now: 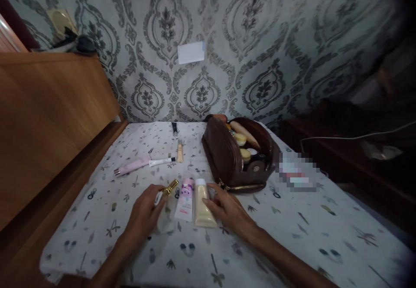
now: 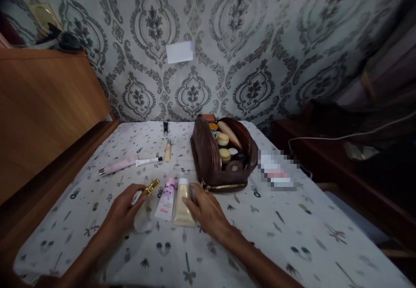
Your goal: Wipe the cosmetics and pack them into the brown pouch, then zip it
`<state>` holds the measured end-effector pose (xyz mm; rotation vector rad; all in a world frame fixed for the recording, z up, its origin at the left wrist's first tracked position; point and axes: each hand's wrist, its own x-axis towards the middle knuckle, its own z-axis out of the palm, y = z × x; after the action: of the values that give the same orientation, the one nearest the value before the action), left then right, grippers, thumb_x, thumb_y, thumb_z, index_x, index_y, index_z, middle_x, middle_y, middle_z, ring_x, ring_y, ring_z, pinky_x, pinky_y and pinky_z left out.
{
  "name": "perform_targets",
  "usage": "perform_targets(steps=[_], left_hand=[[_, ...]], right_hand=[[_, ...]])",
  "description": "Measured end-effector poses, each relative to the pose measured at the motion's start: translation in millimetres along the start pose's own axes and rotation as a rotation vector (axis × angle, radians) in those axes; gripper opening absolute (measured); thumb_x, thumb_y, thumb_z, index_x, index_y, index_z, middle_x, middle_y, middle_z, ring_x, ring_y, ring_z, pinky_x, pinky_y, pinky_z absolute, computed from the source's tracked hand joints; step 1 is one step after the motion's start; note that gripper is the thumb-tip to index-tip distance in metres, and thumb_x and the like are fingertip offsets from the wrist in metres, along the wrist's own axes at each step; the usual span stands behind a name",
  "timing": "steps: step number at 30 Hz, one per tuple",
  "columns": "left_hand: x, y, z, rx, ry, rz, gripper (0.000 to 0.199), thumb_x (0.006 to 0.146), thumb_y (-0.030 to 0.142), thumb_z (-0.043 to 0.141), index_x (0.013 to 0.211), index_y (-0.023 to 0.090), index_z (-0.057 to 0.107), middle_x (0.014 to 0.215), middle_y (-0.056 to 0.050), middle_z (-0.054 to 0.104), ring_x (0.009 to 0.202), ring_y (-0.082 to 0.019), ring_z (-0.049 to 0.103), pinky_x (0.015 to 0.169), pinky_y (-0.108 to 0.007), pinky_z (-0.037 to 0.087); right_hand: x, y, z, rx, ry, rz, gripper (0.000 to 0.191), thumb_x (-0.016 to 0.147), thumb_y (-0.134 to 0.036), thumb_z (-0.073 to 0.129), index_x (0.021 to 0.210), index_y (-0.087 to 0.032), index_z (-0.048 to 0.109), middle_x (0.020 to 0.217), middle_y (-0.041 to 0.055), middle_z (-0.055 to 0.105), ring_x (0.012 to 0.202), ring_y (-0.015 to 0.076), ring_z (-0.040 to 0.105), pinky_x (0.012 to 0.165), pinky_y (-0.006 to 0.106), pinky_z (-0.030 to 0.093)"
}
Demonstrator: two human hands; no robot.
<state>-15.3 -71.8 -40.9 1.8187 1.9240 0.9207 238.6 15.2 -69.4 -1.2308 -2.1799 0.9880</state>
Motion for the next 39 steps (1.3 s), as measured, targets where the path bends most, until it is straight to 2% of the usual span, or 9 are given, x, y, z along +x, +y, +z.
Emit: perform_targets(steps=[4, 10, 17, 22, 25, 28, 32, 36, 39], left_hand=[[-4, 26, -5.3, -0.321, -0.100, -0.073, 0.034, 0.094, 0.048, 0.051, 0.109, 0.022, 0.066, 0.106, -0.005, 0.071, 0.095, -0.023, 0.065, 0.074, -0.029, 0.049], [-14, 57, -1.1, -0.368, -0.222, 0.046, 0.033, 0.097, 0.044, 0.050, 0.117, 0.021, 0.064, 0.116, -0.006, 0.070, 0.105, -0.022, 0.063, 0.091, -0.032, 0.047], [-17, 70, 7.5, -0.078, -0.047, 0.073, 0.040, 0.101, 0.045, 0.037, 0.126, 0.022, 0.057, 0.108, -0.008, 0.071, 0.101, -0.027, 0.063, 0.092, -0.043, 0.046], [-9, 70, 3.3, -0.488, -0.289, -0.034, 0.044, 0.099, 0.055, 0.040, 0.107, 0.020, 0.064, 0.083, -0.001, 0.067, 0.082, -0.019, 0.063, 0.080, -0.031, 0.047], [-11, 69, 4.7, -0.794, -0.320, -0.266, 0.050, 0.089, 0.065, 0.052, 0.100, 0.018, 0.064, 0.069, 0.000, 0.063, 0.063, -0.016, 0.058, 0.060, -0.026, 0.045], [-19, 73, 11.3, -1.039, -0.146, -0.408, 0.056, 0.084, 0.069, 0.055, 0.106, 0.019, 0.060, 0.064, 0.002, 0.061, 0.051, -0.013, 0.052, 0.050, -0.024, 0.041], [-29, 81, 19.8, -0.974, 0.190, -0.417, 0.052, 0.082, 0.067, 0.061, 0.104, 0.020, 0.060, 0.071, 0.002, 0.060, 0.056, -0.012, 0.053, 0.050, -0.022, 0.043], [-34, 84, 24.6, -0.840, 0.254, -0.371, 0.053, 0.081, 0.063, 0.065, 0.114, 0.023, 0.057, 0.085, 0.001, 0.064, 0.061, -0.012, 0.056, 0.052, -0.021, 0.046], [-34, 80, 27.6, -0.743, 0.261, -0.308, 0.056, 0.079, 0.059, 0.069, 0.122, 0.027, 0.055, 0.106, -0.002, 0.065, 0.085, -0.018, 0.064, 0.066, -0.024, 0.053]], right_hand=[[-7, -24, -2, 0.200, 0.104, -0.097, 0.042, 0.093, -0.048, 0.050, 0.115, -0.015, 0.065, 0.072, 0.0006, 0.056, 0.065, 0.0138, 0.052, 0.060, 0.025, 0.040], [-7, -57, -4, 0.747, -0.064, -0.122, 0.047, 0.090, -0.057, 0.061, 0.111, -0.015, 0.064, 0.071, -0.0027, 0.052, 0.057, 0.0076, 0.047, 0.051, 0.019, 0.039], [-23, -66, 7, 0.758, -0.079, -0.188, 0.033, 0.089, -0.047, 0.068, 0.098, -0.015, 0.066, 0.070, -0.0020, 0.057, 0.059, 0.0073, 0.052, 0.052, 0.017, 0.042], [-30, -69, -5, 0.854, -0.120, -0.219, 0.029, 0.089, -0.040, 0.071, 0.105, -0.016, 0.067, 0.080, 0.0002, 0.065, 0.066, 0.0081, 0.061, 0.061, 0.019, 0.053], [-31, -66, -12, 0.971, -0.088, -0.203, 0.029, 0.088, -0.039, 0.073, 0.106, -0.018, 0.067, 0.082, 0.0005, 0.068, 0.070, 0.0092, 0.065, 0.065, 0.020, 0.056], [-33, -63, -5, 1.063, 0.007, -0.148, 0.027, 0.085, -0.038, 0.076, 0.101, -0.019, 0.066, 0.084, 0.0005, 0.071, 0.075, 0.0096, 0.068, 0.072, 0.022, 0.057], [-42, -65, 21, 1.059, 0.076, -0.022, 0.033, 0.075, -0.038, 0.082, 0.092, -0.018, 0.064, 0.087, 0.0013, 0.072, 0.077, 0.0111, 0.067, 0.071, 0.023, 0.055], [-53, -76, 41, 1.020, 0.116, 0.005, 0.035, 0.068, -0.037, 0.085, 0.081, -0.016, 0.060, 0.072, -0.0038, 0.063, 0.063, 0.0046, 0.054, 0.060, 0.016, 0.043], [-57, -82, 48, 1.129, -0.038, 0.066, 0.046, 0.068, -0.048, 0.085, 0.081, -0.018, 0.053, 0.064, -0.0061, 0.058, 0.054, 0.0051, 0.052, 0.054, 0.016, 0.043]])
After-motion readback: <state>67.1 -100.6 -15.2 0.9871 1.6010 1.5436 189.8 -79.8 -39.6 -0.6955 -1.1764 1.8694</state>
